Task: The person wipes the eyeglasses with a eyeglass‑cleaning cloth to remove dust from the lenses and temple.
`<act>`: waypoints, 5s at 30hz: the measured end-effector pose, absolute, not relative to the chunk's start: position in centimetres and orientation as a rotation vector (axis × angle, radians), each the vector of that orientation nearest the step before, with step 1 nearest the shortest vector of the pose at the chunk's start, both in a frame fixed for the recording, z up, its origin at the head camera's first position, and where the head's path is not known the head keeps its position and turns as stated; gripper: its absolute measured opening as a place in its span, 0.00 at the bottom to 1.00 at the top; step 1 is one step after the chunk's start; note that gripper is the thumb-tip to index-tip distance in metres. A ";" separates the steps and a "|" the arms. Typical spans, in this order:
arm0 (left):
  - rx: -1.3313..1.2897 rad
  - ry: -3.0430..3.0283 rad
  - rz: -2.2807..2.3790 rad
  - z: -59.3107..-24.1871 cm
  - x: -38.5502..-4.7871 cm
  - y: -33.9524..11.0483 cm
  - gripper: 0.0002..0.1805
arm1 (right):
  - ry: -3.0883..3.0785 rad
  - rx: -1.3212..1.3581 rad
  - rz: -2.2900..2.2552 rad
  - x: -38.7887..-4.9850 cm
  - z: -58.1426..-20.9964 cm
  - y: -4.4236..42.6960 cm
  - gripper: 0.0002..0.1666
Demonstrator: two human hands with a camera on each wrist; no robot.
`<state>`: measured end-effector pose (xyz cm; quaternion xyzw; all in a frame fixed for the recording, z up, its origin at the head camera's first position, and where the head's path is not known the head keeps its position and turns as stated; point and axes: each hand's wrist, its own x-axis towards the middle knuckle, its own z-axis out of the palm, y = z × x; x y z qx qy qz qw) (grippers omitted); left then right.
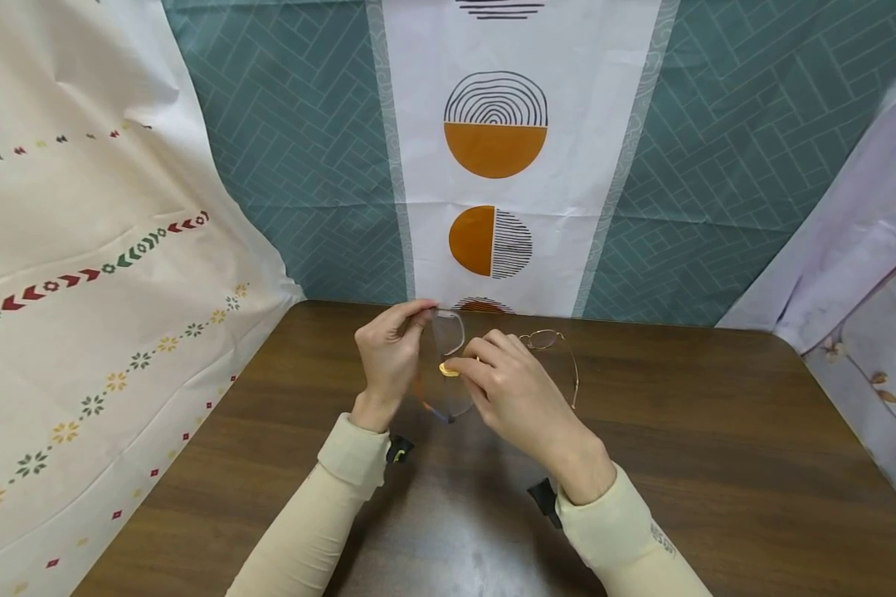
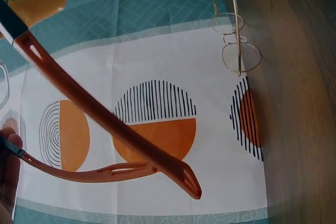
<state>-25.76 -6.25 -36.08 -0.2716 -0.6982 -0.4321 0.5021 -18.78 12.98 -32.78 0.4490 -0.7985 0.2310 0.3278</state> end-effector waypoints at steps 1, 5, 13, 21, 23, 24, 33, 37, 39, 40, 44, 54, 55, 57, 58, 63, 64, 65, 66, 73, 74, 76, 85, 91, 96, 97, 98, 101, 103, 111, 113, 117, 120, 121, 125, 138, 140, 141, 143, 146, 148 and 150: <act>-0.659 -1.682 -1.053 -36.1 -25.8 -6.3 0.05 | -2.081 1.177 0.608 -18.8 -32.8 13.0 0.16; -0.658 -1.661 -1.102 -36.0 -25.9 -6.3 0.05 | -2.046 1.124 0.646 -18.6 -32.5 13.2 0.17; -0.591 -1.588 -1.148 -35.9 -26.0 -6.4 0.05 | -2.035 1.091 0.693 -17.7 -31.7 13.1 0.15; -0.581 -1.584 -1.123 -35.8 -26.0 -6.5 0.05 | -2.047 1.066 0.570 -17.6 -32.3 12.2 0.16; -0.581 -1.592 -1.109 -35.8 -25.9 -6.5 0.05 | -2.043 1.083 0.550 -17.6 -32.5 12.0 0.17; -0.576 -1.595 -1.103 -35.8 -25.9 -6.5 0.04 | -2.039 1.091 0.547 -17.7 -32.5 11.9 0.17; -0.546 -1.605 -1.084 -35.6 -25.9 -7.0 0.03 | -2.080 1.173 0.551 -17.3 -32.5 11.8 0.16; -0.509 -1.591 -1.110 -35.5 -26.0 -7.3 0.04 | -2.126 1.224 0.531 -17.0 -32.3 12.0 0.15; -0.483 -1.581 -1.128 -35.5 -26.1 -7.5 0.04 | -2.135 1.254 0.518 -16.9 -32.3 12.0 0.15; -0.472 -1.578 -1.135 -35.4 -26.1 -7.5 0.04 | -2.136 1.268 0.512 -16.8 -32.3 12.0 0.15; -0.462 -1.572 -1.163 -35.3 -26.1 -7.8 0.04 | -2.141 1.311 0.521 -16.7 -32.3 12.0 0.15; -0.472 -1.560 -1.199 -35.3 -26.1 -7.6 0.04 | -2.113 1.180 0.670 -16.5 -31.2 13.2 0.18; -0.474 -1.562 -1.198 -35.3 -26.1 -7.5 0.04 | -2.100 1.146 0.681 -16.5 -31.1 13.4 0.18; -0.484 -1.568 -1.198 -35.3 -26.0 -7.3 0.04 | -2.077 1.083 0.689 -16.7 -31.0 13.6 0.18; -0.489 -1.568 -1.198 -35.4 -26.0 -7.2 0.04 | -2.072 1.059 0.688 -16.8 -31.0 13.6 0.17; -0.522 -1.569 -1.194 -35.5 -25.9 -7.0 0.04 | -2.030 1.007 0.676 -17.3 -31.5 13.3 0.14; -0.527 -1.567 -1.193 -35.5 -25.9 -6.9 0.04 | -2.018 1.008 0.673 -17.4 -31.5 13.2 0.14; -0.532 -1.566 -1.192 -35.5 -25.8 -6.9 0.04 | -2.003 1.011 0.671 -17.4 -31.6 13.0 0.15; -0.537 -1.566 -1.189 -35.5 -25.8 -6.8 0.04 | -1.994 1.015 0.665 -17.5 -31.8 12.9 0.15; -0.563 -1.568 -1.145 -35.5 -25.7 -6.8 0.04 | -2.040 1.078 0.591 -17.8 -32.5 12.1 0.15; -0.562 -1.569 -1.144 -35.5 -25.8 -6.8 0.04 | -2.048 1.086 0.588 -17.8 -32.6 12.1 0.16; -0.555 -1.570 -1.140 -35.5 -25.8 -6.9 0.04 | -2.059 1.099 0.597 -17.8 -32.6 12.0 0.16; -0.495 -1.560 -1.152 -35.2 -26.1 -7.5 0.03 | -2.096 1.194 0.629 -17.5 -32.6 12.0 0.16; -0.447 -1.536 -1.162 -35.0 -26.2 -8.1 0.04 | -2.148 1.235 0.614 -17.2 -32.4 12.0 0.16; -0.422 -1.523 -1.181 -34.7 -26.2 -8.5 0.04 | -2.168 1.255 0.609 -17.0 -32.4 12.0 0.14; -0.421 -1.523 -1.186 -34.7 -26.3 -8.5 0.04 | -2.174 1.257 0.613 -17.0 -32.4 12.0 0.14; -0.423 -1.523 -1.190 -34.7 -26.2 -8.6 0.04 | -2.179 1.260 0.612 -17.0 -32.4 12.0 0.14; -0.426 -1.520 -1.201 -34.7 -26.2 -8.6 0.04 | -2.201 1.263 0.606 -16.9 -32.3 12.0 0.14; -0.426 -1.521 -1.205 -34.7 -26.2 -8.6 0.04 | -2.207 1.262 0.603 -16.8 -32.2 12.2 0.15; -0.455 -1.556 -1.198 -35.0 -26.2 -8.3 0.04 | -2.058 1.085 0.661 -17.0 -31.5 13.0 0.19; -0.470 -1.561 -1.204 -35.0 -26.2 -8.1 0.04 | -2.029 1.034 0.659 -17.1 -31.4 13.0 0.18; -0.495 -1.568 -1.202 -35.3 -26.1 -7.6 0.04 | -2.010 0.998 0.628 -17.5 -31.7 12.8 0.14; -0.519 -1.580 -1.187 -35.4 -26.0 -7.3 0.04 | -1.973 1.024 0.591 -17.8 -32.1 12.4 0.15; -0.526 -1.584 -1.180 -35.4 -25.9 -7.2 0.04 | -1.961 1.038 0.580 -17.9 -32.2 12.3 0.16; -0.542 -1.596 -1.154 -35.4 -25.7 -7.0 0.04 | -1.964 1.084 0.556 -18.1 -32.6 12.1 0.19; -0.440 -1.533 -1.163 -34.9 -26.0 -7.8 0.03 | -2.146 1.141 0.624 -17.9 -32.3 12.7 0.15; -0.431 -1.521 -1.169 -34.9 -26.1 -8.0 0.04 | -2.162 1.160 0.635 -17.8 -32.3 12.8 0.15; -0.427 -1.517 -1.172 -34.8 -26.2 -8.1 0.04 | -2.171 1.171 0.641 -17.8 -32.3 12.8 0.15; -0.419 -1.509 -1.179 -34.8 -26.2 -8.3 0.04 | -2.188 1.193 0.651 -17.8 -32.3 12.8 0.15; -0.409 -1.502 -1.193 -34.8 -26.3 -8.4 0.05 | -2.214 1.220 0.662 -17.7 -32.4 12.8 0.15; -0.405 -1.503 -1.200 -34.8 -26.3 -8.5 0.05 | -2.229 1.231 0.660 -17.6 -32.3 12.9 0.15; -0.404 -1.510 -1.204 -34.8 -26.3 -8.5 0.04 | -2.237 1.243 0.660 -17.6 -32.3 13.0 0.15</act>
